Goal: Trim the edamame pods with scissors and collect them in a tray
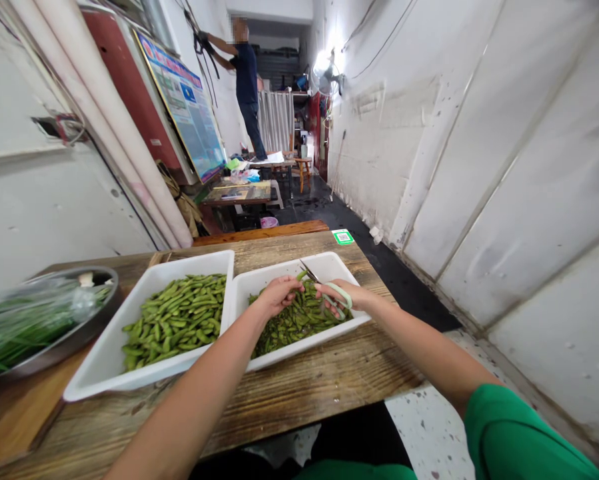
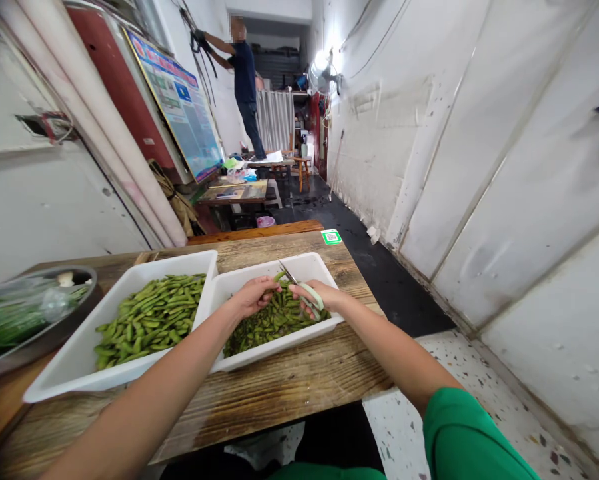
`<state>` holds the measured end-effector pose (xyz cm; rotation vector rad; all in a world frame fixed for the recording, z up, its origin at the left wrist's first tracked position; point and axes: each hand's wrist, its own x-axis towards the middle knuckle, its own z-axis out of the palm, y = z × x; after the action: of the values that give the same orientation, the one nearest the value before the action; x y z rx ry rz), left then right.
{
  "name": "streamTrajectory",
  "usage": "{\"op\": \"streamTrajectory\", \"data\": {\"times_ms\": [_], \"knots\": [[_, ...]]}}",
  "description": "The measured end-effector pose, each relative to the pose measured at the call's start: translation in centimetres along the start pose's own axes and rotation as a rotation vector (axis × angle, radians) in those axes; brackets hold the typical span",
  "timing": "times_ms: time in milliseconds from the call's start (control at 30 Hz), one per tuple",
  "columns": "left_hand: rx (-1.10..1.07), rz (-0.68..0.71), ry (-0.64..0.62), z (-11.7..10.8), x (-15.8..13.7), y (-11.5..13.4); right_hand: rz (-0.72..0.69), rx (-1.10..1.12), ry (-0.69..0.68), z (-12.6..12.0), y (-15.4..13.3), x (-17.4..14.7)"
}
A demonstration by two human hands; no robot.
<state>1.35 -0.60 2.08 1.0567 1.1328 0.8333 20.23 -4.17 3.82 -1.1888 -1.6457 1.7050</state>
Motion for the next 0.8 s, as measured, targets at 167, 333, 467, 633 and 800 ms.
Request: {"op": "streamTrajectory", "data": {"times_ms": [167, 333, 467, 633, 800], "knots": [[0.004, 0.032, -0.034, 0.0, -0.4, 0.1, -0.014, -0.021, 0.021, 0.0, -0.1, -0.1], [0.080, 0.157, 0.012, -0.1, -0.4, -0.2, -0.050, -0.064, 0.016, -0.1, 0.0, -0.1], [0.151, 0.191, 0.046, 0.0, -0.3, -0.4, -0.067, -0.106, -0.007, -0.4, 0.5, 0.4], [0.192, 0.233, 0.044, 0.1, -0.2, -0.6, -0.105, -0.167, 0.013, -0.6, 1.1, 0.7], [0.207, 0.211, 0.033, 0.3, -0.4, -0.6, -0.054, -0.213, 0.025, -0.4, 1.0, 0.5]]}}
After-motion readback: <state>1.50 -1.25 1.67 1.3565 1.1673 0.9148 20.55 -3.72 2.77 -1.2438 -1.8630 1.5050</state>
